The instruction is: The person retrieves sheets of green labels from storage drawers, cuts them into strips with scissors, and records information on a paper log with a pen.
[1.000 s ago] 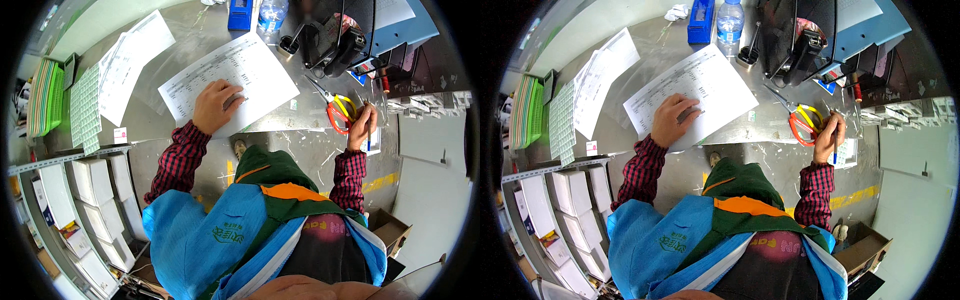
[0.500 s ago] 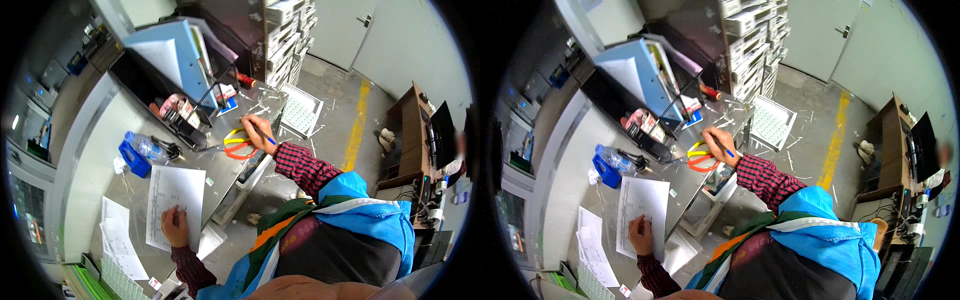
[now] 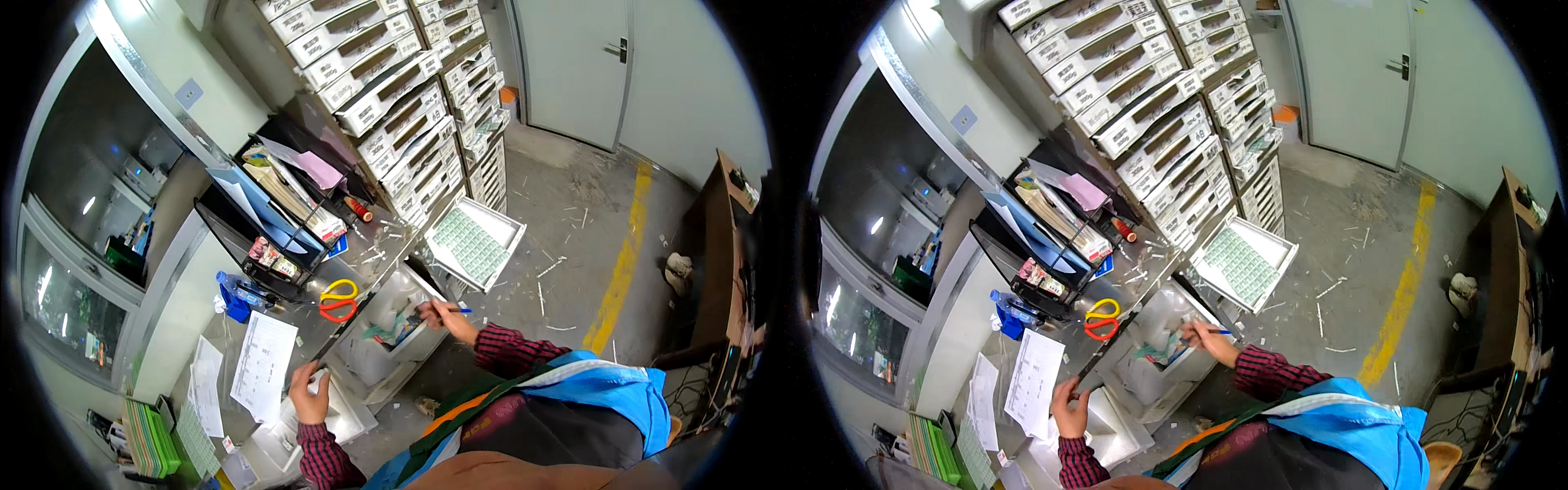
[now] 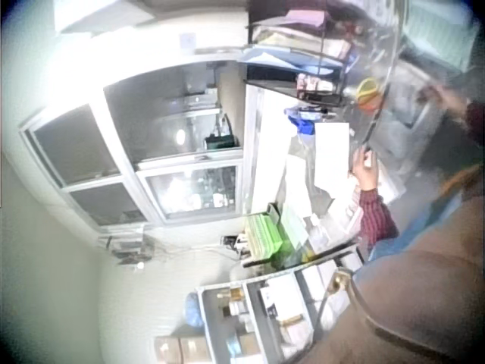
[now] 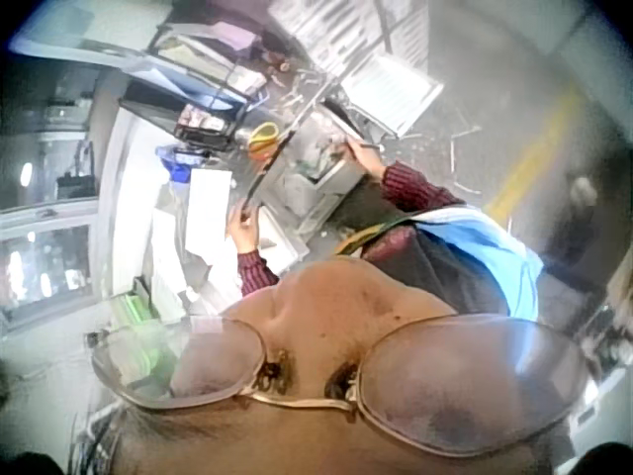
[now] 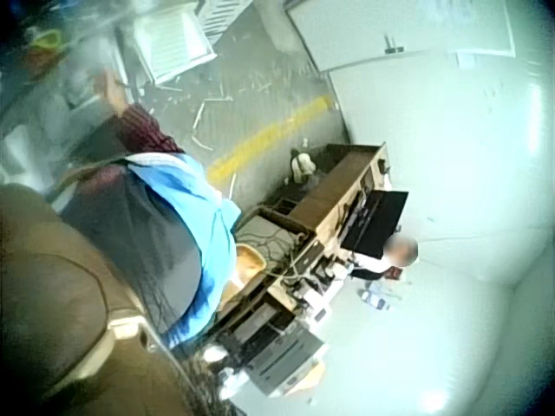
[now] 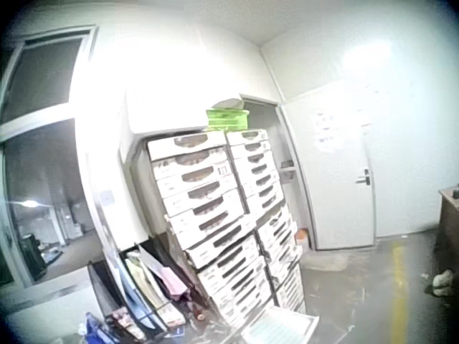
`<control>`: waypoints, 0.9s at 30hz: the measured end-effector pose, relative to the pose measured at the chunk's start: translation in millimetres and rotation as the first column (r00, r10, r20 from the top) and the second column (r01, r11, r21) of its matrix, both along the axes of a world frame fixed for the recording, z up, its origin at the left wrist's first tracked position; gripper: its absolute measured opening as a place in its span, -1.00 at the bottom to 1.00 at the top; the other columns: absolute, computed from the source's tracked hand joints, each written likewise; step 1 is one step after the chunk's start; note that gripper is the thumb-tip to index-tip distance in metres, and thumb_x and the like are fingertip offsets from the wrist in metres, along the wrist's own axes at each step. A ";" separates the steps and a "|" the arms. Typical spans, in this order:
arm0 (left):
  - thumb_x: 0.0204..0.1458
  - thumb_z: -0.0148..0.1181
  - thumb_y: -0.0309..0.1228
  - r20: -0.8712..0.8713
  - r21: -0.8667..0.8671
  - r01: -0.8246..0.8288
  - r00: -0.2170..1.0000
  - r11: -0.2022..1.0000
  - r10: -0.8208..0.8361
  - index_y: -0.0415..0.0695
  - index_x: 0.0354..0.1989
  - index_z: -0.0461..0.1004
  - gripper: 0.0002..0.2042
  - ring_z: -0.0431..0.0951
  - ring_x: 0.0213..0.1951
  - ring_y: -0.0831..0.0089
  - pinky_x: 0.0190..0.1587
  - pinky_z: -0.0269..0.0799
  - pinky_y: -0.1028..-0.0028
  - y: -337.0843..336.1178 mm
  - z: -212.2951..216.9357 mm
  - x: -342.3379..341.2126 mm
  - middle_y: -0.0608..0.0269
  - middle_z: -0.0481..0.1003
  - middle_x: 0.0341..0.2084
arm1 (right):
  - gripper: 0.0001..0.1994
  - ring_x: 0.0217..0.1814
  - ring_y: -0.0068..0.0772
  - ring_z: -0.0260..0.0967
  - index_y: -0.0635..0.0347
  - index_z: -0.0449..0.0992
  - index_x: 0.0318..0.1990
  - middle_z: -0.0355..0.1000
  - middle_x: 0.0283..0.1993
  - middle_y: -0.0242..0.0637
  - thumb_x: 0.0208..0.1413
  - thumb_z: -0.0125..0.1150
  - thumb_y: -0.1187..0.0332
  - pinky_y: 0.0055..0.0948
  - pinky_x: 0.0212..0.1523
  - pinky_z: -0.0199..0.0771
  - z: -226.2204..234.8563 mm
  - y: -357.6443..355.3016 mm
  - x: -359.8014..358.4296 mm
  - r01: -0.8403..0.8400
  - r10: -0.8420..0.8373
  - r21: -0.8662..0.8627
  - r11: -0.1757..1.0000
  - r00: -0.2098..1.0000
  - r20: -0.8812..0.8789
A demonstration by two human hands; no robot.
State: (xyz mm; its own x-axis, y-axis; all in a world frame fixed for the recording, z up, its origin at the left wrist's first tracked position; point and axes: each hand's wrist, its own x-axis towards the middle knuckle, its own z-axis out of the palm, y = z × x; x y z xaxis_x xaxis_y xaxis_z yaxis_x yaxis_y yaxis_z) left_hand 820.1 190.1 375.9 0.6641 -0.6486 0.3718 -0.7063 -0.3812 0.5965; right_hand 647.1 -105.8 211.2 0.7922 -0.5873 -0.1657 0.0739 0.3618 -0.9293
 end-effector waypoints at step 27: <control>-0.07 0.25 -0.26 0.546 -0.152 -0.325 0.760 0.933 0.354 -0.04 -0.24 0.49 -0.77 0.48 -0.21 0.17 -0.19 0.33 0.25 -192.4 -67.3 11.9 0.21 0.47 -0.26 | -0.60 -0.66 -0.32 0.35 0.28 0.44 -0.27 0.39 -0.57 -0.19 0.22 -0.12 0.07 -0.32 -0.69 0.45 -220.0 -218.8 -80.7 0.603 -0.453 0.411 0.684 0.792 -0.410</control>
